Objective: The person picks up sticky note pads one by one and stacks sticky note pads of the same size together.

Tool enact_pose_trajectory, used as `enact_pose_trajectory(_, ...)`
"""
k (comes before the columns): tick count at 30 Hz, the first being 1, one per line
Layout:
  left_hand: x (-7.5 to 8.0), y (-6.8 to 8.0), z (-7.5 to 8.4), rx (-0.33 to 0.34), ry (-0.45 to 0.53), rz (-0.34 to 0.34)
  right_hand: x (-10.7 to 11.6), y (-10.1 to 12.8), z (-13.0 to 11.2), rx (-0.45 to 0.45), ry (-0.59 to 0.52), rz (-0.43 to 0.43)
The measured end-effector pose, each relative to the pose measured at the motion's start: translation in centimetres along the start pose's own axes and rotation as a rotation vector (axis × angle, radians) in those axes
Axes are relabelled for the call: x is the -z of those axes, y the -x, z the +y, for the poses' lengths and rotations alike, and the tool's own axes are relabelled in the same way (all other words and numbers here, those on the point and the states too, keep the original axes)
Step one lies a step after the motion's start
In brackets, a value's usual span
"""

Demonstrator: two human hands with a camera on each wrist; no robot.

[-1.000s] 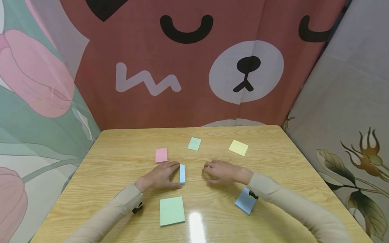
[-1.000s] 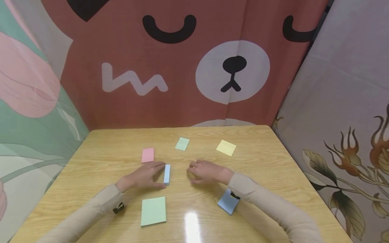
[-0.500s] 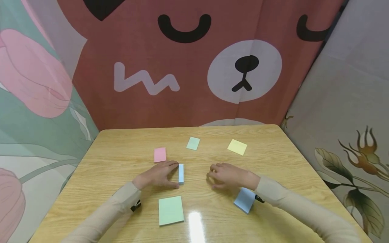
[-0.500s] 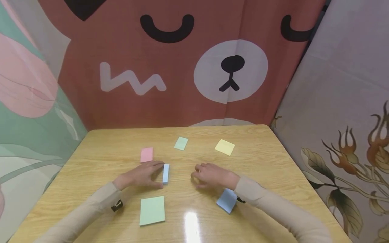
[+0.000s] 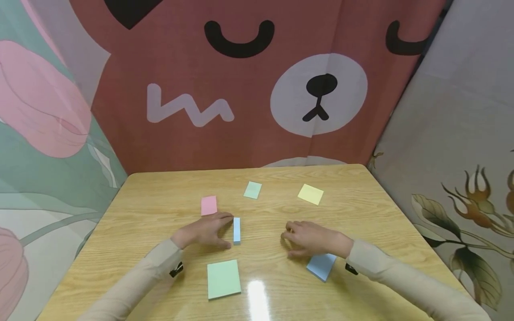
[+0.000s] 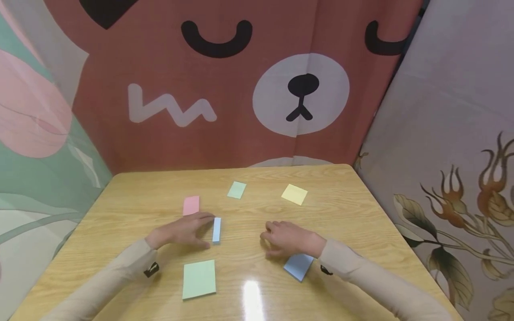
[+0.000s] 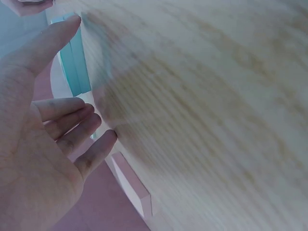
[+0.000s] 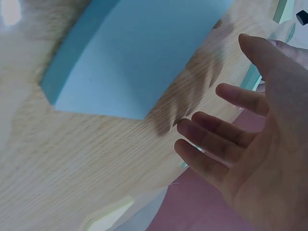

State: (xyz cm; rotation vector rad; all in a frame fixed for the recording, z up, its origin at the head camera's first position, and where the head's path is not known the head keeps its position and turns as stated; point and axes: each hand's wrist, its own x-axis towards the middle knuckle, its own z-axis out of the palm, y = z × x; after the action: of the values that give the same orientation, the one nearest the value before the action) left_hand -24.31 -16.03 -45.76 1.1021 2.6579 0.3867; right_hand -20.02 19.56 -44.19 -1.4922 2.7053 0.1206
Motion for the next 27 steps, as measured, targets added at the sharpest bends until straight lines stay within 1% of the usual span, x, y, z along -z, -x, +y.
enact_pose_trajectory(4, 0.3, 0.1, -0.1, 0.001, 0.001, 0.012, 0.1, 0.4, -0.2, -0.002, 0.002, -0.01)
enact_pose_trajectory(7, 0.5, 0.3, -0.2, -0.015, -0.006, 0.049, 0.1, 0.7, -0.4, -0.024, -0.012, -0.031)
enact_pose_trajectory(10, 0.9, 0.5, -0.3, -0.048, -0.021, 0.11, 0.1, 0.9, -0.5, -0.039, -0.013, -0.04)
enact_pose_trajectory(14, 1.1, 0.6, -0.3, -0.105, -0.04, 0.215, 0.2, 1.3, -0.7, -0.043, 0.012, -0.029)
enact_pose_trajectory(16, 1.1, 0.6, -0.4, -0.118, -0.053, 0.268, 0.2, 1.6, -0.8, -0.05, 0.025, -0.019)
enact_pose_trajectory(20, 1.0, 0.2, -0.7, -0.1, -0.06, 0.346, 0.5, 2.4, -1.0, -0.072, 0.012, -0.004)
enact_pose_trajectory(25, 1.0, 0.1, -1.3, -0.057, -0.093, 0.411, 0.7, 3.1, -1.0, -0.086, -0.045, -0.011)
enact_pose_trajectory(27, 1.0, 0.1, -1.6, -0.047, -0.103, 0.425, 0.8, 3.3, -1.0, -0.09, -0.056, -0.018)
